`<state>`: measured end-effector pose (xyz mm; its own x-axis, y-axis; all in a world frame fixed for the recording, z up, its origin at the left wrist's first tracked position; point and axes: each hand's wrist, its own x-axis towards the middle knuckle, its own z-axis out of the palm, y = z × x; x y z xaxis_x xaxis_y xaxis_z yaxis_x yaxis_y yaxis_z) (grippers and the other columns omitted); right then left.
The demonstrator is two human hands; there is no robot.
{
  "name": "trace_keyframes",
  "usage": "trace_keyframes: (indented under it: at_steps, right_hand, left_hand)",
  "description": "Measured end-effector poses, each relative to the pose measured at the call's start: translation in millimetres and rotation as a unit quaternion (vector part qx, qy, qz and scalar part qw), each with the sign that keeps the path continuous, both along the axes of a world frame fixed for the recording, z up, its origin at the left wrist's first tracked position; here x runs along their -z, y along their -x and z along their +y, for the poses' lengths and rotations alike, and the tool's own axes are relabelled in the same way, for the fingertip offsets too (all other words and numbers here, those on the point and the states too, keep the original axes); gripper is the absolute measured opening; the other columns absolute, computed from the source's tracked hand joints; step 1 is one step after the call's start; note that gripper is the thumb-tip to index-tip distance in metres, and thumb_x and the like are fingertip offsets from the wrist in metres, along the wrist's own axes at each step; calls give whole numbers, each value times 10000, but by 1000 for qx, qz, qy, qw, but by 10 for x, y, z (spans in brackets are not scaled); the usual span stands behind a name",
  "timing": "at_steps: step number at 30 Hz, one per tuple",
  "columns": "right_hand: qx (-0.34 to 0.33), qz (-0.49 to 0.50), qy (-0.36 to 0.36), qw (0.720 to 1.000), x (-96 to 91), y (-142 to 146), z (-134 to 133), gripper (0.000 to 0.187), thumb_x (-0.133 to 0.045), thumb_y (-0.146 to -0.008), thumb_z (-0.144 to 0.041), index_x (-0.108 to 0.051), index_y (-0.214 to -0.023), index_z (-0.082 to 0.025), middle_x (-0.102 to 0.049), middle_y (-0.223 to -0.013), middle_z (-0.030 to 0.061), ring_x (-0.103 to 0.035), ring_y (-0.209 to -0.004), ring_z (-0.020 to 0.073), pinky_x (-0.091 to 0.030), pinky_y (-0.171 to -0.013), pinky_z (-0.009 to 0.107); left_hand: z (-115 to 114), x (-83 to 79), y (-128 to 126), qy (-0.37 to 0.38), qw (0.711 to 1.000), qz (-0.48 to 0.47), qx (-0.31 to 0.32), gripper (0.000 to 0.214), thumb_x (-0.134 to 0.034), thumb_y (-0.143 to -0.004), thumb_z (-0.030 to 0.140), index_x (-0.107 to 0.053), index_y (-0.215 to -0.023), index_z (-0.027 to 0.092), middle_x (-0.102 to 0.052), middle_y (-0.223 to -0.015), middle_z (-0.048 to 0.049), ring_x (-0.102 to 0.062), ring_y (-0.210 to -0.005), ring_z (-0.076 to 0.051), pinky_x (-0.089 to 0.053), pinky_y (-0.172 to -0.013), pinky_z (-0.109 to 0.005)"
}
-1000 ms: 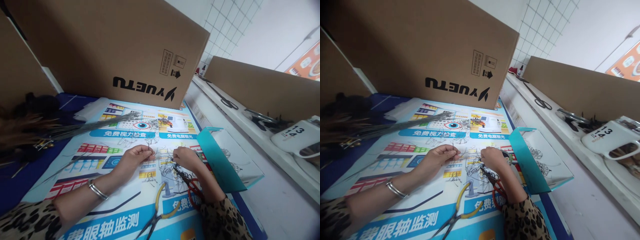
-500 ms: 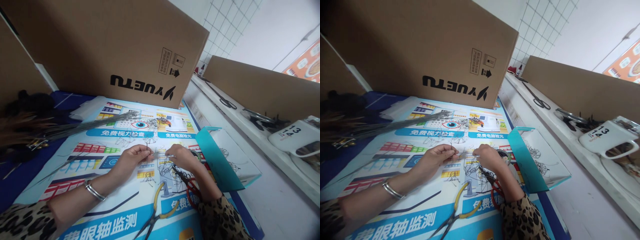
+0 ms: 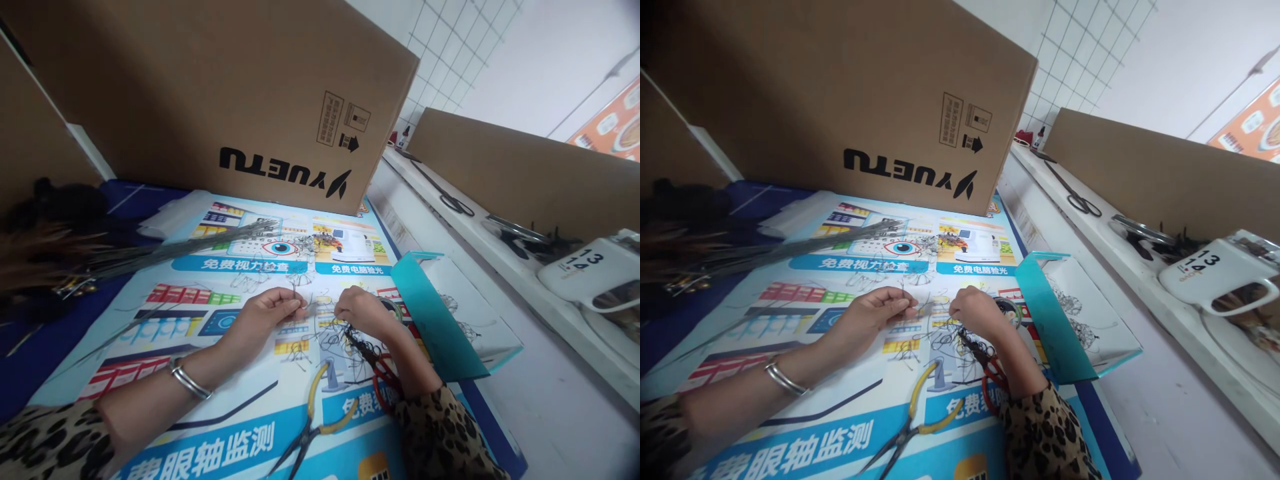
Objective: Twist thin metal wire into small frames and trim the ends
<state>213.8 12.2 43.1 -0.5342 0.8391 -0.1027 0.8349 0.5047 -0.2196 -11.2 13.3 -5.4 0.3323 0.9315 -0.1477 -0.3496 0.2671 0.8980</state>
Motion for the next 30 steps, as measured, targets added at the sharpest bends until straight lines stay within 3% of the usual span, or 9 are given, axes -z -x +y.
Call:
trace_keyframes:
  at_steps: [7, 12, 20, 26, 30]
  right_hand:
    - [-29, 28, 10, 999, -14, 61, -37, 133, -571, -778, -160, -656, -878, -182, -602, -866, 46, -486, -873, 171, -344, -765, 254]
    - [-27, 2, 29, 999, 38, 148, -42, 109, -537, -764, -105, -625, -721, -151, -585, -799, 44, -483, -812, 159, -333, -747, 245]
    - [-5, -8, 19, 1000, 30, 176, -39, 110, -521, -767, -99, -574, -680, -141, -568, -737, 34, -466, -729, 140, -318, -660, 228]
    - [57, 104, 41, 992, -123, 143, -79, 107, -500, -791, -115, -566, -715, -153, -572, -762, 15, -485, -721, 121, -330, -629, 209]
    - [122, 222, 67, 965, -86, 153, -95, 66, -501, -781, -140, -554, -764, -175, -540, -697, -26, -463, -631, 99, -328, -558, 192]
  left_hand:
    - [2, 12, -3, -5, 1000, 4, -3, 201, -686, -699, 318, -617, -807, 163, -673, -864, -49, -634, -746, -154, -498, -761, -299]
    - [-8, -14, -6, 0, 1000, 7, -9, 216, -698, -676, 330, -624, -790, 162, -678, -846, -49, -638, -738, -162, -501, -776, -321]
    - [-2, 3, 1, -5, 1000, -1, -2, 194, -686, -699, 312, -621, -803, 161, -675, -847, -45, -635, -736, -148, -496, -776, -299]
    - [-5, -15, -3, -7, 1000, -2, -5, 198, -682, -692, 328, -617, -786, 165, -682, -808, -42, -635, -714, -152, -495, -780, -320]
    - [-21, -40, -13, -2, 1000, -8, -1, 212, -697, -672, 333, -615, -768, 163, -682, -789, -45, -640, -712, -164, -493, -772, -331]
